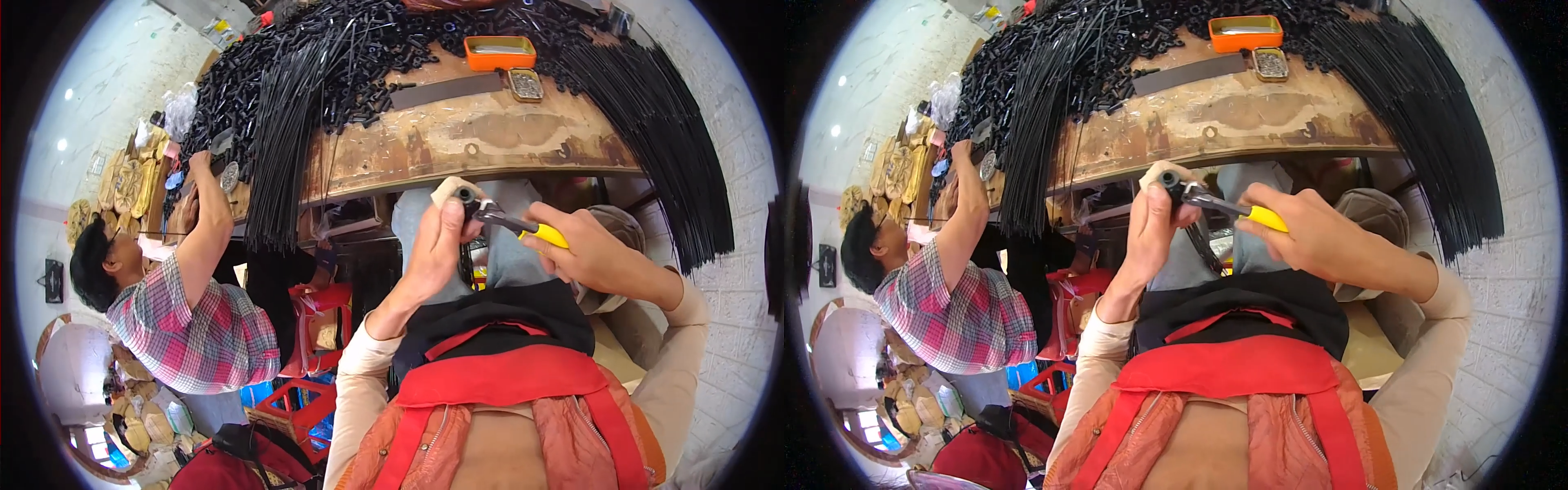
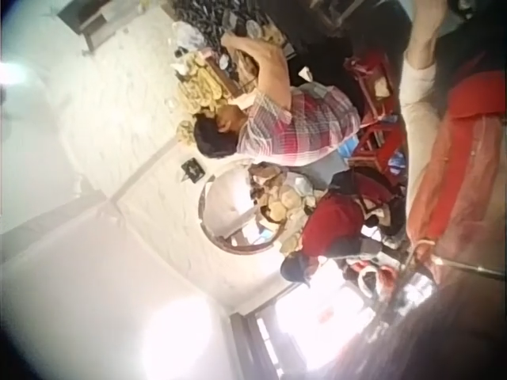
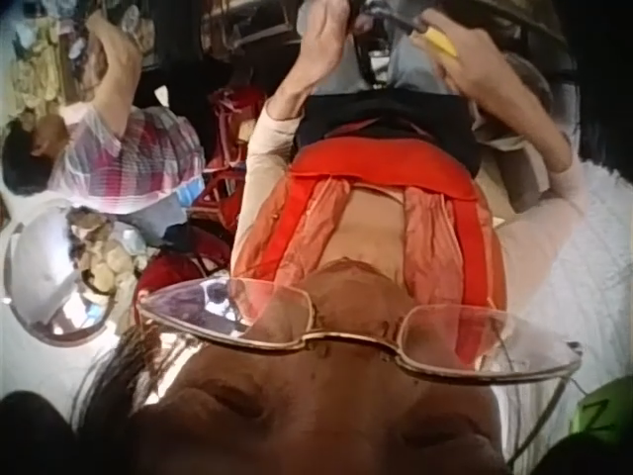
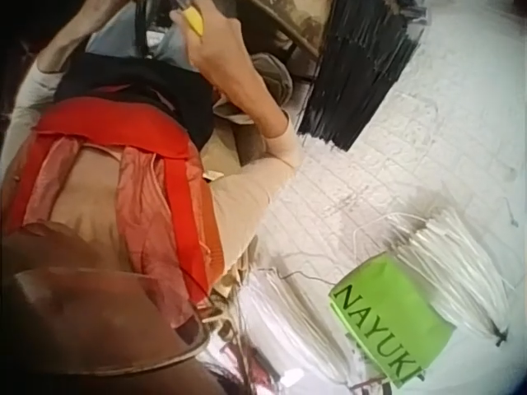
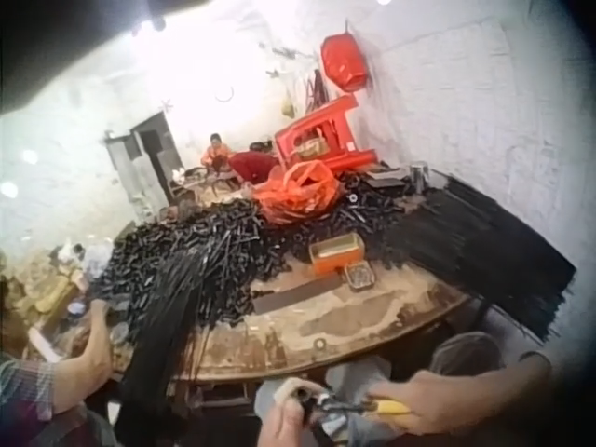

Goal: The worker is cutting black tubes with pliers and inserting them into a base component at a production workbench.

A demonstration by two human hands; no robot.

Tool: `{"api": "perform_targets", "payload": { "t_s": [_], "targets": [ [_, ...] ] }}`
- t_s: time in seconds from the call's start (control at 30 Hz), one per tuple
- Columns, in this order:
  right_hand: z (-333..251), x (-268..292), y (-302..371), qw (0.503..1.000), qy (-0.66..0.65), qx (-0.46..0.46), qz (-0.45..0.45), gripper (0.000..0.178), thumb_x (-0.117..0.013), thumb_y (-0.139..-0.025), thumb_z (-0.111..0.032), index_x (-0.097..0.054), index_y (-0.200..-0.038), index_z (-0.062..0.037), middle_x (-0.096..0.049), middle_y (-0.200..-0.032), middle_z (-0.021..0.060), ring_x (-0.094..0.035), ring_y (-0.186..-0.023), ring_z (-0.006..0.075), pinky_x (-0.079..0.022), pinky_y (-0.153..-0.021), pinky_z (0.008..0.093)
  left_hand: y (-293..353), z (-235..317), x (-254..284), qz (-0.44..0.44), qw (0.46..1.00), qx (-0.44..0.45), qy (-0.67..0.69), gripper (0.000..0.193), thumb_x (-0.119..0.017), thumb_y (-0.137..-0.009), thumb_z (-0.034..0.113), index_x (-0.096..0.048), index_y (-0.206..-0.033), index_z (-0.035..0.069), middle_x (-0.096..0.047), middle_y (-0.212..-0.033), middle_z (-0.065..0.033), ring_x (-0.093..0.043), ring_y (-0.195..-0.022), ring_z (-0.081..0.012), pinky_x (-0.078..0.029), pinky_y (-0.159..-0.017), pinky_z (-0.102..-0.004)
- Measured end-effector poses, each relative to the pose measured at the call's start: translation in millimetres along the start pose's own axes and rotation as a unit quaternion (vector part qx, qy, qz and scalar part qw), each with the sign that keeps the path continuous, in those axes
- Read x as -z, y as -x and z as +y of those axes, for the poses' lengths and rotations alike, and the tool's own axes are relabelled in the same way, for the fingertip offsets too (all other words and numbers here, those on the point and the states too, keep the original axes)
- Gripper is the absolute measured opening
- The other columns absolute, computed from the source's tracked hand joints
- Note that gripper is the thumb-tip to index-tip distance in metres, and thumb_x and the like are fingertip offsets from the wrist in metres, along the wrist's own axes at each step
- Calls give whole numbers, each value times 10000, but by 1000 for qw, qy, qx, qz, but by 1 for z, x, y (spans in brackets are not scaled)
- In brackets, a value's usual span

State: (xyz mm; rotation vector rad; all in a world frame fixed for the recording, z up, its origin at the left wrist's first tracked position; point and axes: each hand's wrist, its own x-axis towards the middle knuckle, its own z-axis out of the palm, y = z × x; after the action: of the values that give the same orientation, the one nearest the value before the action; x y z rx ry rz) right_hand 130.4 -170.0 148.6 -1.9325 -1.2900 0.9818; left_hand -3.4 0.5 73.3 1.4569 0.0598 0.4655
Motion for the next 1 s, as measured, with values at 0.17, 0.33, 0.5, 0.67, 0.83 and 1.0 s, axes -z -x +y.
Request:
{"api": "perform_targets", "payload": {
  "t_s": [0.17,0.33,0.5,0.67,0.83,1.0],
  "targets": [
    [1,6,6,994,-101,15,-41,333,-542,-966,-232,-507,-1254,-70,-600,-696,75,-578,-596,161,-455,-569,309,0,-5,7,-23,999,8,40,483,-307,-1030,463,-505,-1059,23,-401,-700,37,-328,-630,-56,-269,-562,-212],
    [-8,29,8,988,-91,-23,-119,373,-492,-993,-307,-497,-1268,-55,-628,-773,39,-592,-704,97,-468,-611,262,-1,-1,5,-64,997,-5,42,510,-302,-1023,487,-498,-1078,19,-432,-714,25,-350,-646,-57,-282,-570,-209],
    [-6,29,6,986,-63,-41,-148,328,-472,-999,-338,-535,-1034,-18,-589,-654,46,-568,-511,117,-445,-454,263,3,1,2,-47,999,-3,27,493,-315,-1026,470,-500,-1075,15,-426,-714,28,-342,-650,-56,-286,-573,-211],
    [-5,30,5,952,-167,-114,-229,344,-469,-1002,-334,-527,-908,-9,-580,-641,42,-571,-511,111,-451,-466,254,9,7,7,-89,995,21,44,585,-376,-983,537,-488,-1087,-28,-442,-744,-9,-364,-655,-87,-306,-587,-233],
    [-2,19,19,993,-39,-26,-105,315,-491,-987,-294,-545,-1122,-15,-549,-636,44,-525,-502,132,-429,-469,288,4,9,7,-107,993,21,34,627,-369,-974,565,-514,-1096,-33,-467,-750,-2,-371,-666,-79,-317,-605,-233],
    [-8,32,29,993,-17,-59,-104,326,-525,-968,-288,-528,-1174,-36,-536,-633,63,-518,-524,149,-438,-511,325,5,19,-11,-108,994,22,-13,604,-327,-995,539,-526,-1136,-14,-426,-721,25,-356,-655,-73,-305,-598,-231]
  ]
}}
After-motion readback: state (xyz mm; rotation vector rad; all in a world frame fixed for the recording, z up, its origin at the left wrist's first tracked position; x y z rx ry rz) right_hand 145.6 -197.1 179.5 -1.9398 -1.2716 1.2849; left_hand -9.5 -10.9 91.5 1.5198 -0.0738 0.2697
